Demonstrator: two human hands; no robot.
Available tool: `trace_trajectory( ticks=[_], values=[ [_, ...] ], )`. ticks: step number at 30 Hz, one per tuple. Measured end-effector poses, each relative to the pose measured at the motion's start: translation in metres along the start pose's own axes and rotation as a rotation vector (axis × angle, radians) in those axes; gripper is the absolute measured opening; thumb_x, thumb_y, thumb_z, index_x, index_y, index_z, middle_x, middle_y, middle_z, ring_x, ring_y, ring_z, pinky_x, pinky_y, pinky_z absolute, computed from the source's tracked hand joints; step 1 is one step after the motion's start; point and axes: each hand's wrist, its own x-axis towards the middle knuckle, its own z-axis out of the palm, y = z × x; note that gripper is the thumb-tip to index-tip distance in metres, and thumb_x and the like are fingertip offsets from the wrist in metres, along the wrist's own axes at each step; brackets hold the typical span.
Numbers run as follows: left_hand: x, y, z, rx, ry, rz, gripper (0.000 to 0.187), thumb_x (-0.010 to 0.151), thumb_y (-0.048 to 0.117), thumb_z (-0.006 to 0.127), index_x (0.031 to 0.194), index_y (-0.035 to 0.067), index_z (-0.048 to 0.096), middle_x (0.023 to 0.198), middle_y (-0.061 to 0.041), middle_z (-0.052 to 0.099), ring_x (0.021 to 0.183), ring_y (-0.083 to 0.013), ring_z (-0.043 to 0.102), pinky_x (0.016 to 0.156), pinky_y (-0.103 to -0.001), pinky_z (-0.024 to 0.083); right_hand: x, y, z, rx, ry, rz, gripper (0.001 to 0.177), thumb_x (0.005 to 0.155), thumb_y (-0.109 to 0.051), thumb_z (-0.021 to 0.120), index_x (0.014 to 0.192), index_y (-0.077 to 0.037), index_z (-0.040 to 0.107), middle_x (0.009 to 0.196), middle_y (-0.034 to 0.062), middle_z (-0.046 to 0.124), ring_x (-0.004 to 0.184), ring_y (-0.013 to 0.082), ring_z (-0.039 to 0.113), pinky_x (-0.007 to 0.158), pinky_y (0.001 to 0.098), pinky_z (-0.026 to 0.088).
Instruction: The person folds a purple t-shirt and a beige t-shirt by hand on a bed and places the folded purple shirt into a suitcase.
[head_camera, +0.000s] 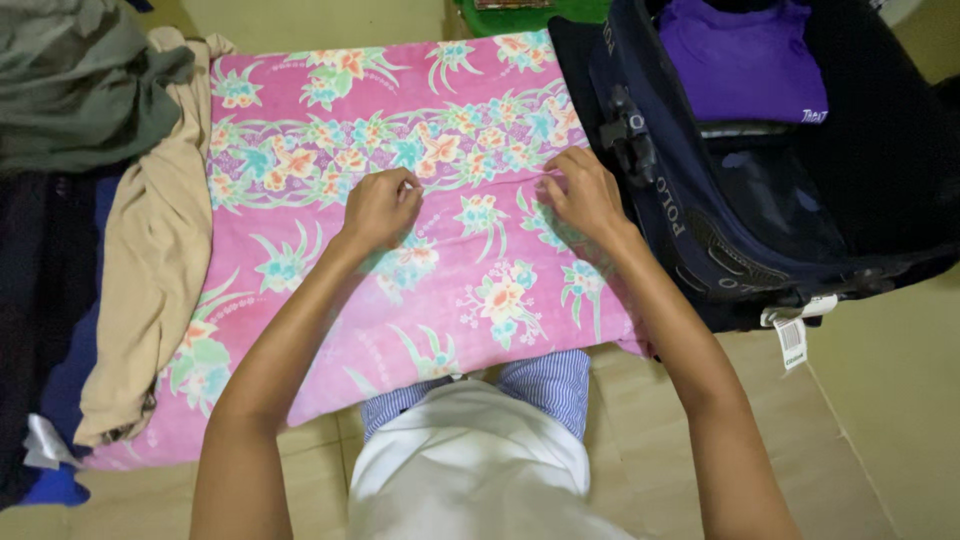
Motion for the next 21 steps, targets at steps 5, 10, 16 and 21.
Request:
trace_trajectory(
  ticks=[5, 10, 16, 21],
  values=[
    [-0.003, -0.001, 0.011, 0.049, 0.045, 0.050, 0.020, 0.087, 0.019, 0.068, 0.100, 0.005, 0.074, 0.077, -0.014, 0.071, 0.076, -0.0321, 0.069, 0.068, -0.046, 0.053, -0.003, -0.004, 0.000, 0.031, -0.015, -0.009, 0.018, 0.090, -0.016, 0.077, 0.103, -0.004, 0.073, 0.105, 0.0115, 0.068, 0.103, 0.0330, 0.066, 0.088, 0.0433, 0.054],
    [-0.003, 0.000, 0.011, 0.050, 0.048, 0.038, 0.019, 0.088, 0.020, 0.069, 0.099, 0.005, 0.074, 0.080, -0.014, 0.072, 0.079, -0.0321, 0.071, 0.070, -0.047, 0.053, -0.001, -0.008, 0.003, 0.080, -0.089, 0.046, 0.029, 0.092, -0.015, 0.077, 0.117, -0.005, 0.068, 0.124, 0.0112, 0.060, 0.097, 0.0277, 0.072, 0.079, 0.0405, 0.057],
    [0.001, 0.000, 0.011, 0.035, 0.071, 0.016, 0.016, 0.089, 0.018, 0.067, 0.097, 0.006, 0.074, 0.086, -0.015, 0.075, 0.081, -0.0316, 0.073, 0.073, -0.045, 0.056, 0.006, -0.007, 0.011, 0.089, -0.176, 0.079, 0.033, 0.091, -0.015, 0.076, 0.121, -0.005, 0.066, 0.131, 0.0142, 0.055, 0.092, 0.0269, 0.072, 0.076, 0.0407, 0.057],
    [0.001, -0.007, 0.006, 0.056, 0.142, 0.054, 0.017, 0.084, 0.016, 0.070, 0.095, 0.004, 0.076, 0.090, -0.017, 0.075, 0.081, -0.0339, 0.072, 0.070, -0.046, 0.056, 0.014, -0.008, 0.018, 0.069, -0.200, -0.011, 0.035, 0.088, -0.014, 0.074, 0.121, -0.005, 0.067, 0.132, 0.0158, 0.056, 0.097, 0.0299, 0.070, 0.079, 0.0432, 0.057]
  ],
)
